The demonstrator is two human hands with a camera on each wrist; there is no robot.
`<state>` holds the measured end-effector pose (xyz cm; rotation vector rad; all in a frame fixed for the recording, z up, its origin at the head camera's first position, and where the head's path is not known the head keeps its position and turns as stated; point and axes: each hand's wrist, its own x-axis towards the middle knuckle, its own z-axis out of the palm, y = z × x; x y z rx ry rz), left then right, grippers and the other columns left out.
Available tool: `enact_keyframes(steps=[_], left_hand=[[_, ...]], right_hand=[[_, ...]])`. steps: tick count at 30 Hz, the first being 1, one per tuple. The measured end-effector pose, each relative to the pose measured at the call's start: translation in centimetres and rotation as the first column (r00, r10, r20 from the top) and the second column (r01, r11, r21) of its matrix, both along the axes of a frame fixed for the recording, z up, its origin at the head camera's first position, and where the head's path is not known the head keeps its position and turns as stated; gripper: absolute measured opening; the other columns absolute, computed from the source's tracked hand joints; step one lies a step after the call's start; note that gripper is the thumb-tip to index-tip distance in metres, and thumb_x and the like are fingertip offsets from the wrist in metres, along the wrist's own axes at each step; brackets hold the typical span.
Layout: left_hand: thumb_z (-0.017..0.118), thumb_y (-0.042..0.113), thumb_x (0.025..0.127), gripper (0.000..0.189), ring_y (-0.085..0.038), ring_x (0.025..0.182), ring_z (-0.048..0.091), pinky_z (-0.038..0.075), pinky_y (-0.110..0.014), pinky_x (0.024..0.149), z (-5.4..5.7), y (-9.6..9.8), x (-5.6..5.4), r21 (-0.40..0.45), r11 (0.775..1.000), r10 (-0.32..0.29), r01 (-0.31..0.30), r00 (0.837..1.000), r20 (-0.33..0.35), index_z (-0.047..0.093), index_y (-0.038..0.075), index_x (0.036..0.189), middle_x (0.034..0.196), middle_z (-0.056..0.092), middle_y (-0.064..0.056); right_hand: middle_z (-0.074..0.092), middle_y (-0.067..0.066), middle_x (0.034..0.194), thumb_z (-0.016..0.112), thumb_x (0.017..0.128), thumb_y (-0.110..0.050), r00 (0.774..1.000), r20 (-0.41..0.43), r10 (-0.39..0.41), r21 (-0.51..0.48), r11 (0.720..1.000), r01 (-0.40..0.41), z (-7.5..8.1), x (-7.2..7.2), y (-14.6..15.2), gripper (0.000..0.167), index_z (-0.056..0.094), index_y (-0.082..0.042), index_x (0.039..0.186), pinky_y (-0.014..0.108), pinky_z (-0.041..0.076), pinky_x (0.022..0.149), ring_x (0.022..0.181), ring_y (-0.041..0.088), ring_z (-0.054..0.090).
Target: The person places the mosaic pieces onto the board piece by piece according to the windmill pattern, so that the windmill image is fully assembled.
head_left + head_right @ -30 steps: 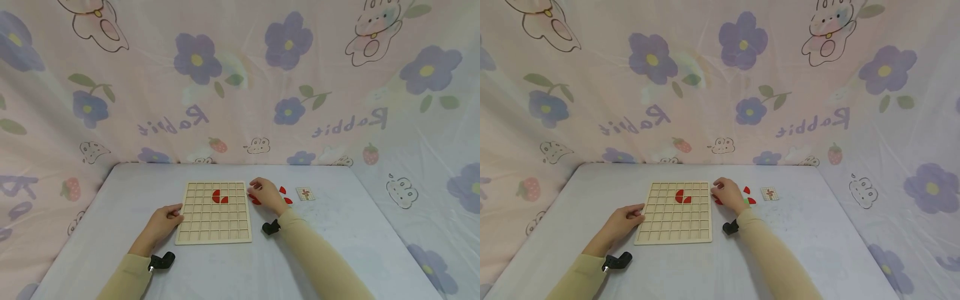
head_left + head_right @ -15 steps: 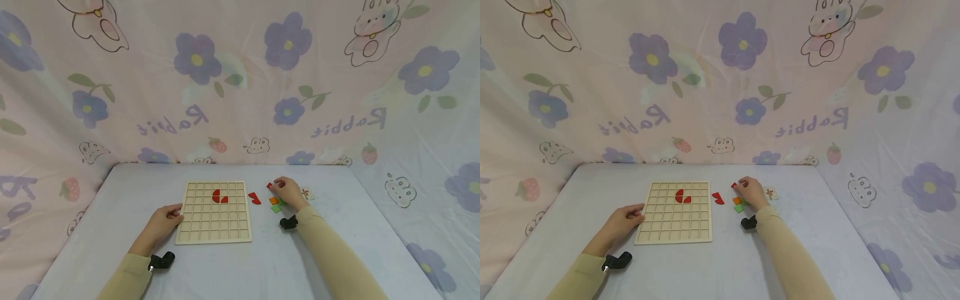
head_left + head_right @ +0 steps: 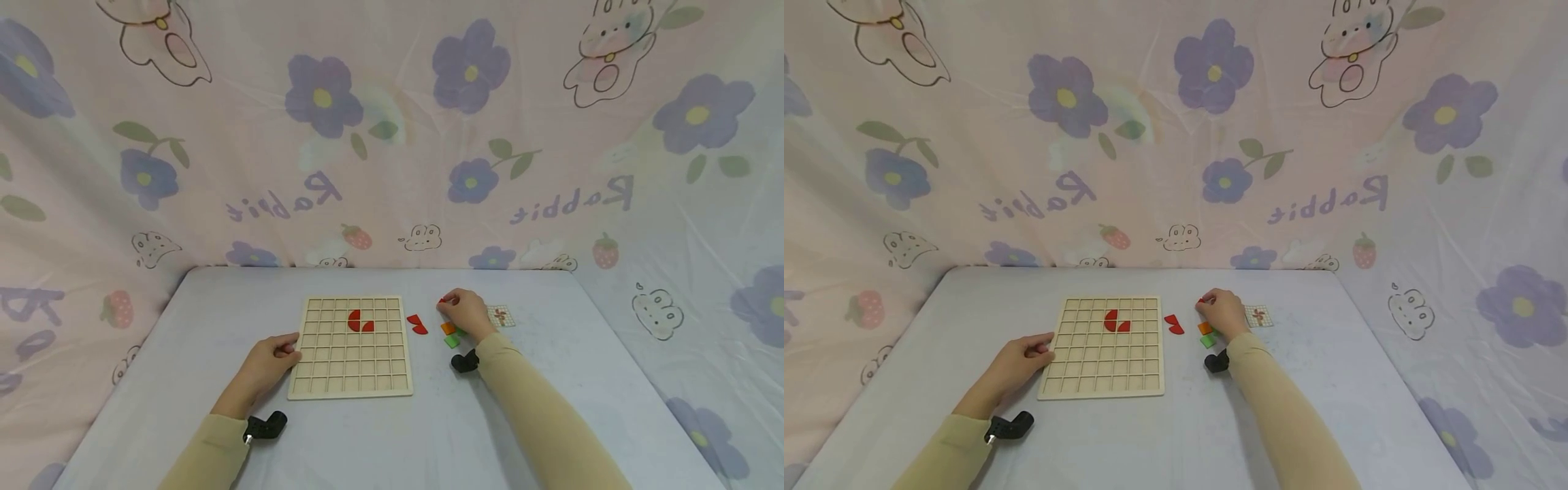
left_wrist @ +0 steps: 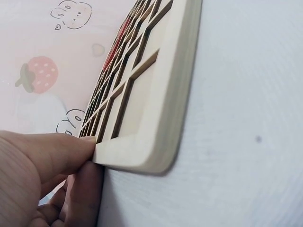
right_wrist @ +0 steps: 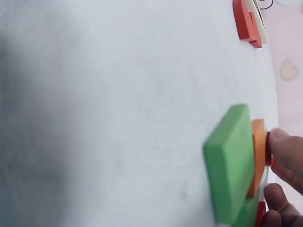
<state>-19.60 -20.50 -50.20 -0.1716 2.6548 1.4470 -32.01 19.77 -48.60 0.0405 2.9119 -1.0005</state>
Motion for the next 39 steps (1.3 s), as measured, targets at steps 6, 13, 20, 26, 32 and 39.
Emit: enact_keyframes(steps=[6,13,20,26,32,39], left_hand=[[0.065,0.011,0.091,0.049,-0.020,0.087,0.048,0.043,-0.027,0.068,-0.2,0.0,0.0,-0.003,1.000,-0.007,0.007,1.000,0.005,0.052,-0.001,0.137,0.101,0.053,-0.008],[0.065,0.010,0.091,0.048,-0.020,0.087,0.049,0.043,-0.027,0.067,-0.1,0.2,0.0,0.000,1.000,-0.003,0.003,1.000,-0.007,0.053,-0.001,0.136,0.101,0.053,-0.009],[0.065,0.010,0.091,0.049,-0.020,0.088,0.049,0.044,-0.027,0.068,-0.3,0.2,-0.1,-0.003,1.000,-0.006,0.006,1.000,-0.001,0.052,-0.001,0.137,0.102,0.053,-0.009],[0.065,0.010,0.091,0.049,-0.020,0.087,0.049,0.043,-0.027,0.068,-0.4,0.2,-0.1,-0.020,1.000,0.000,0.000,1.000,-0.001,0.052,0.000,0.137,0.102,0.053,-0.008],[0.065,0.010,0.091,0.049,-0.020,0.087,0.049,0.043,-0.027,0.068,-0.2,0.1,0.0,-0.028,1.000,-0.007,0.007,1.000,-0.007,0.052,0.000,0.137,0.102,0.054,-0.008],[0.065,0.010,0.092,0.049,-0.020,0.088,0.049,0.044,-0.027,0.068,0.0,0.0,0.0,-0.030,1.000,-0.010,0.010,1.000,-0.010,0.052,-0.001,0.137,0.103,0.054,-0.008]], right_hand=[[0.062,0.008,0.094,0.070,0.090,-0.031,1.000,0.008,-0.001,0.014,1.000,0.000,0.0,0.1,0.0,0.029,0.068,-0.009,0.108,0.033,0.046,0.066,0.077,0.023,0.055],[0.061,0.006,0.091,0.071,0.089,-0.027,0.999,0.038,-0.011,0.034,0.999,0.010,0.3,-0.1,-0.4,0.026,0.067,-0.007,0.104,0.033,0.045,0.069,0.077,0.023,0.055],[0.060,0.006,0.089,0.070,0.090,-0.023,1.000,0.021,-0.003,0.065,0.998,0.002,0.2,-0.1,-0.7,0.022,0.059,-0.008,0.101,0.042,0.037,0.083,0.080,0.024,0.055],[0.059,0.006,0.089,0.068,0.092,-0.021,1.000,0.011,-0.003,0.051,0.999,0.002,0.1,0.1,-0.9,0.020,0.057,-0.007,0.101,0.039,0.038,0.080,0.079,0.023,0.055],[0.056,0.009,0.090,0.064,0.094,-0.018,1.000,0.019,0.003,-0.037,0.999,-0.003,0.1,0.4,-1.1,0.018,0.054,-0.007,0.103,0.030,0.046,0.063,0.075,0.022,0.054],[0.054,0.009,0.097,0.061,0.096,-0.022,0.999,0.037,0.012,-0.173,0.985,-0.005,0.5,1.0,-1.9,0.018,0.053,-0.010,0.107,0.030,0.047,0.060,0.075,0.024,0.053]])
